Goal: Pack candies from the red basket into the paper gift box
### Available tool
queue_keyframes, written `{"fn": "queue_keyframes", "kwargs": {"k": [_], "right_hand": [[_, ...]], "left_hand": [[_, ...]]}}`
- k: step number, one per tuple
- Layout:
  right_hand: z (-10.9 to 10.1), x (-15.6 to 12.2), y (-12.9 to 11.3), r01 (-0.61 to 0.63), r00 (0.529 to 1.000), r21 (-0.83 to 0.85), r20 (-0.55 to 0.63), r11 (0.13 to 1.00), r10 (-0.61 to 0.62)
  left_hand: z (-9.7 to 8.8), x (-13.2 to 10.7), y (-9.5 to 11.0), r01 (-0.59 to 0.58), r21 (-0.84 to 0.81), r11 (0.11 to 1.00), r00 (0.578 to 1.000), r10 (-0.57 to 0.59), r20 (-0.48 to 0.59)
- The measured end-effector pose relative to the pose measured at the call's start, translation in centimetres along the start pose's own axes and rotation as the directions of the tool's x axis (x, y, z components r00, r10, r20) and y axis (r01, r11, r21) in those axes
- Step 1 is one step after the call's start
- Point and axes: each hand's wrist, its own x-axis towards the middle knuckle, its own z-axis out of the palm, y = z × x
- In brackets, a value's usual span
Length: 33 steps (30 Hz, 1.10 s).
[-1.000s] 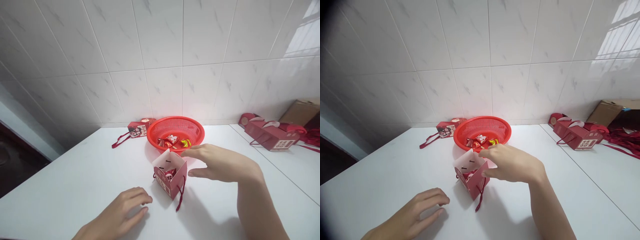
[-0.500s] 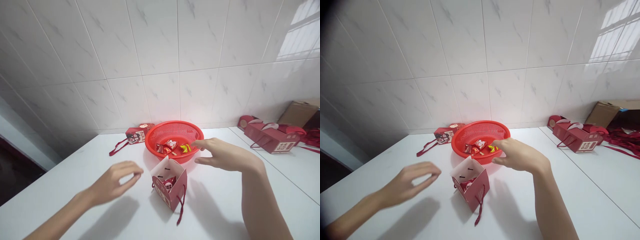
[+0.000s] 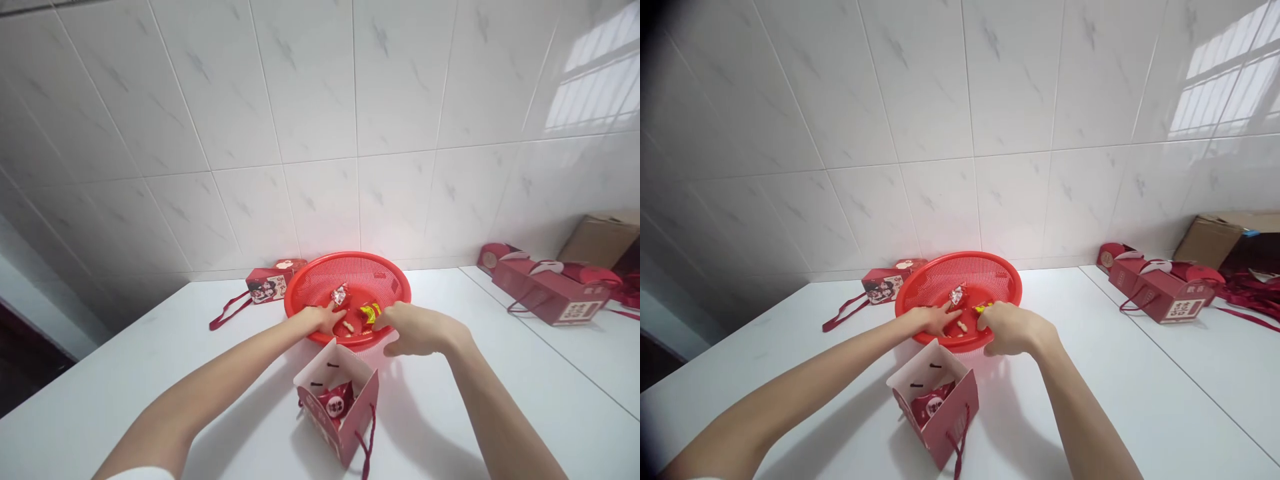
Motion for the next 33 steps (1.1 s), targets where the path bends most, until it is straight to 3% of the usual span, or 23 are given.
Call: {"fn": "queue_keyframes", "kwargs": {"k": [4,9,14,17,21,25,33], "right_hand": [[0.2,-0.1,-1.1,0.028,1.0,-0.08,-0.004,0.996,-0.029],[0.6,0.6,-2.1,0.024,0.999,-0.149,-0.029,0.989,-0.028],[1.0,2.5,-0.7,-0.01,0.992,-0.033,0.128,0.999,0.014],[1.5,3.8,0.5,-0.043,0.987,-0.007,0.154,0.999,0.044],[2.4,5.5,1.3,-0.081,0.995,0.036,0.061,0.996,0.079],[3.2,6.7,1.4,-0.094,0.993,-0.046,-0.082,0.994,0.09],[4.6,8.2,2.3,-0.093,0.96,-0.123,-0.273,0.988,0.056]], "left_hand": [[2.6,-0.5,0.4,0.044,-0.035,0.998,0.99,-0.048,-0.131],[4.1,-1.3,0.7,0.02,-0.117,0.993,0.949,-0.055,-0.31],[4.7,-1.7,0.8,-0.017,-0.186,0.982,0.888,-0.071,-0.455],[4.9,-1.4,0.6,-0.023,-0.215,0.976,0.831,-0.101,-0.548],[5.3,-0.3,0.4,0.016,-0.25,0.968,0.767,-0.172,-0.618],[5.5,0.7,0.3,0.065,-0.294,0.954,0.721,-0.248,-0.647],[5.5,1.4,0.5,0.111,-0.287,0.951,0.68,-0.283,-0.676]]}}
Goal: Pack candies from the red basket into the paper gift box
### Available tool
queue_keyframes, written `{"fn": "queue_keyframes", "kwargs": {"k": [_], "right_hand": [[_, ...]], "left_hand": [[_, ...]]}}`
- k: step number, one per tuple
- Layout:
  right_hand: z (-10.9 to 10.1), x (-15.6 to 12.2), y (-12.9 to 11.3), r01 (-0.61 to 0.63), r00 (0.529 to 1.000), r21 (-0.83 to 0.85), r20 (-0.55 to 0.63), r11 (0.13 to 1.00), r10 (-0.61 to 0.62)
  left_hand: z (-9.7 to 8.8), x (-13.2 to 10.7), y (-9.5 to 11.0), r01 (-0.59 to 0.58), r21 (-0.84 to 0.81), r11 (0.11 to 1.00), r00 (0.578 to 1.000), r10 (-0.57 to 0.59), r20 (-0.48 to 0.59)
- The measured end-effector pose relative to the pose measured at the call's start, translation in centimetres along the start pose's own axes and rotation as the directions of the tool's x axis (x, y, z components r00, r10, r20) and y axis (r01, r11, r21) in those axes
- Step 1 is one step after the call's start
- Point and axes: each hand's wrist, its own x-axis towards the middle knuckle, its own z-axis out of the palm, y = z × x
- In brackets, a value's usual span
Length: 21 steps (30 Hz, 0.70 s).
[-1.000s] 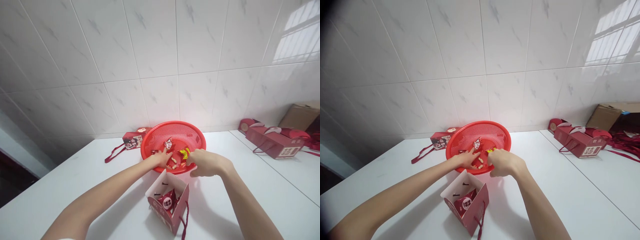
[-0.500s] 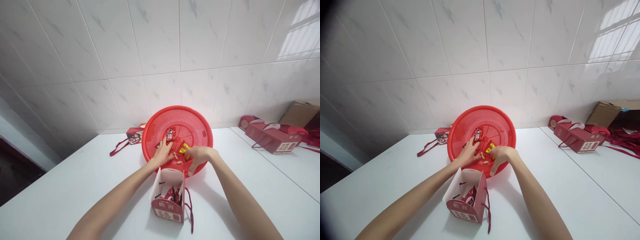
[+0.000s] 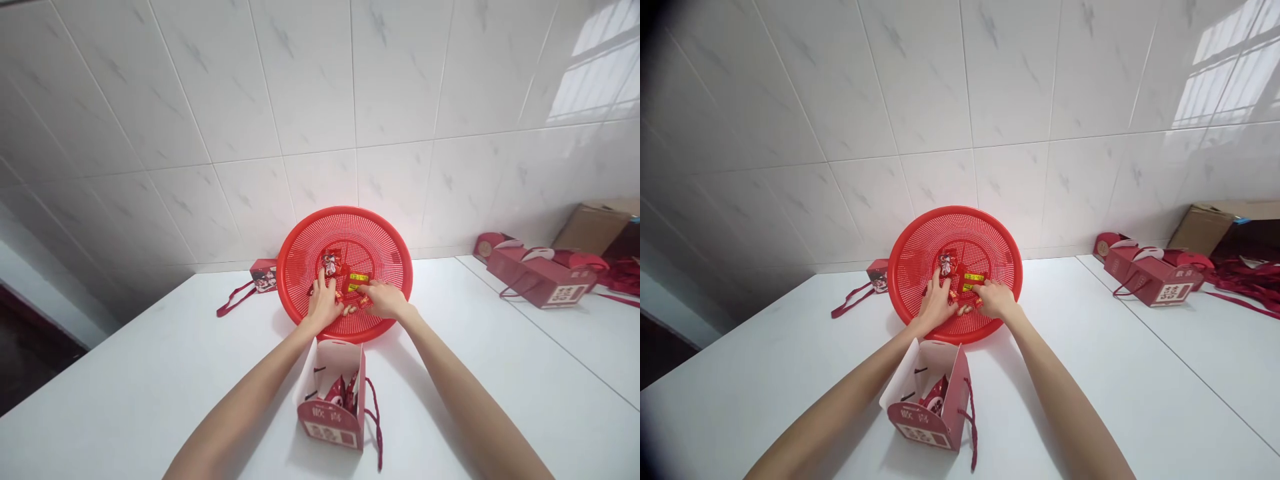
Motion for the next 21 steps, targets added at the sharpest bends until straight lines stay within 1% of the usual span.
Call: {"fn": "queue_keyframes", "kwargs": {"k": [4,7,11,16,19,21], "right_hand": [[0.8,0.4,0.5,0.005,0.999,-0.003,-0.034,1.0,-0.005],[1.1,0.6,0.6,0.014,1.0,0.005,-0.023,1.0,-0.014],[1.6,0.9,0.7,0.036,0.999,0.046,-0.008,0.998,-0.036],[2.5,1.4,0.9,0.061,0.998,0.121,-0.011,0.991,-0.06],[2.7,1.6,1.2,0.065,0.998,0.17,-0.008,0.983,-0.064],[2.8,1.7,1.4,0.056,0.998,0.204,-0.001,0.977,-0.057]], "left_hand": [[0.0,0.7,-0.2,-0.014,-0.065,0.998,1.0,0.013,-0.016],[0.0,1.2,-0.6,-0.046,-0.185,0.982,0.999,0.042,-0.024],[0.2,1.5,-1.0,-0.121,-0.352,0.928,0.992,0.128,-0.002],[0.0,1.4,-1.0,-0.207,-0.383,0.9,0.972,0.234,0.025],[-0.5,1.2,-0.9,-0.225,-0.388,0.894,0.963,0.265,0.052],[-0.8,1.1,-0.9,-0.23,-0.384,0.894,0.954,0.285,0.091]]}}
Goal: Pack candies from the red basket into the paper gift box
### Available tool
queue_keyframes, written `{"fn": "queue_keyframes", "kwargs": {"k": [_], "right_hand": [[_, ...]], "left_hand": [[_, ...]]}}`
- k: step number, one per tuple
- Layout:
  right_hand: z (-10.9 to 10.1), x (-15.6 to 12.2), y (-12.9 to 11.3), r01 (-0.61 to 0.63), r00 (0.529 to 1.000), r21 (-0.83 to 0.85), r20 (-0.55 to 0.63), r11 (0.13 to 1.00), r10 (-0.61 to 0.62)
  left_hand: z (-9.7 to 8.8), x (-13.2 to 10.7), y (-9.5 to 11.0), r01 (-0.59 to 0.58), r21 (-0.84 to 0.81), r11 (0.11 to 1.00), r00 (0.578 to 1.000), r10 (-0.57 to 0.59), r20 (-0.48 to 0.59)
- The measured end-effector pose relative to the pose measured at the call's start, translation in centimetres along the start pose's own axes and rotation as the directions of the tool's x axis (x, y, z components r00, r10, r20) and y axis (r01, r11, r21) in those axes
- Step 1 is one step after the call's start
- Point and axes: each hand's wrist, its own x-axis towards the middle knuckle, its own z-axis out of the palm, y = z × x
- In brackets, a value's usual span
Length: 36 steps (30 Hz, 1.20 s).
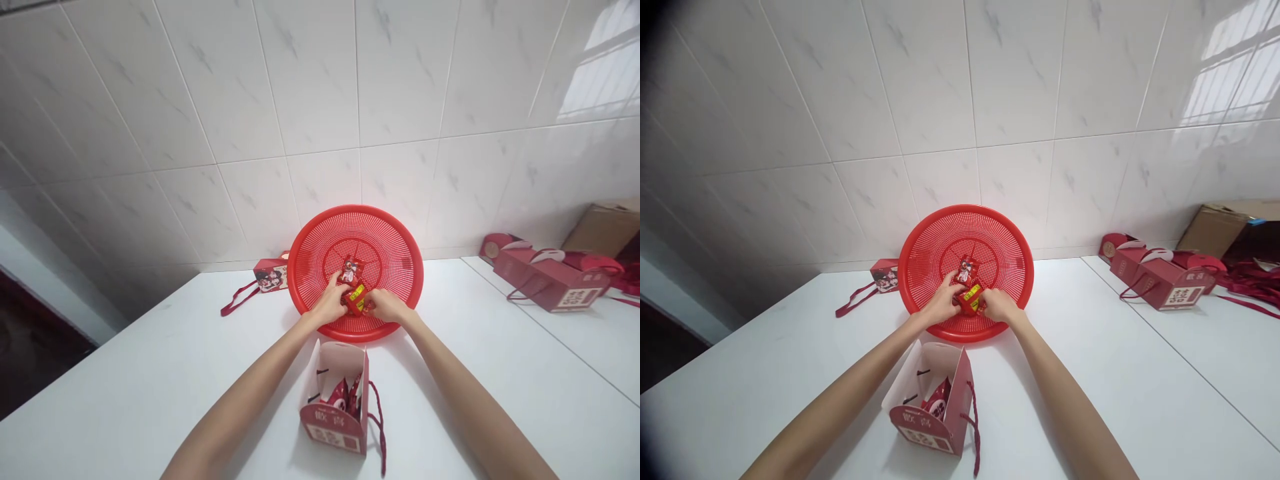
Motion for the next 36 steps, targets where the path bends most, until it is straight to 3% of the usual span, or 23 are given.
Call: {"fn": "queue_keyframes", "kwargs": {"k": [4,10,17,19,23,26,36], "right_hand": [[0.1,0.1,0.4,-0.014,1.0,0.067,-0.001,0.998,0.014],[0.0,0.0,0.3,0.004,0.999,0.152,-0.032,0.988,0.001],[-0.5,0.2,0.3,0.01,0.98,0.271,-0.192,0.963,0.044],[-0.4,0.4,0.4,0.003,0.975,0.292,-0.214,0.956,0.062],[-0.3,0.5,0.6,-0.019,0.978,0.281,-0.195,0.959,0.076],[-0.2,0.3,0.6,-0.043,0.984,0.234,-0.16,0.971,0.082],[0.5,0.0,-0.5,-0.037,0.996,0.115,-0.08,0.993,0.047]], "left_hand": [[-0.4,-0.3,0.3,-0.011,0.059,0.998,0.997,0.006,0.08],[-0.6,-0.4,0.3,0.018,0.186,0.982,0.995,-0.036,0.095],[-0.2,0.0,-0.3,0.079,0.06,0.995,0.996,-0.077,-0.036],[-0.2,-0.2,-0.2,0.081,0.034,0.996,0.996,-0.08,-0.027],[-0.3,-0.9,0.8,0.073,0.177,0.981,0.994,-0.087,0.071],[-0.1,-1.1,1.7,0.133,0.285,0.949,0.985,-0.158,0.064],[0.2,0.2,2.3,0.202,0.363,0.91,0.964,-0.249,0.088]]}}
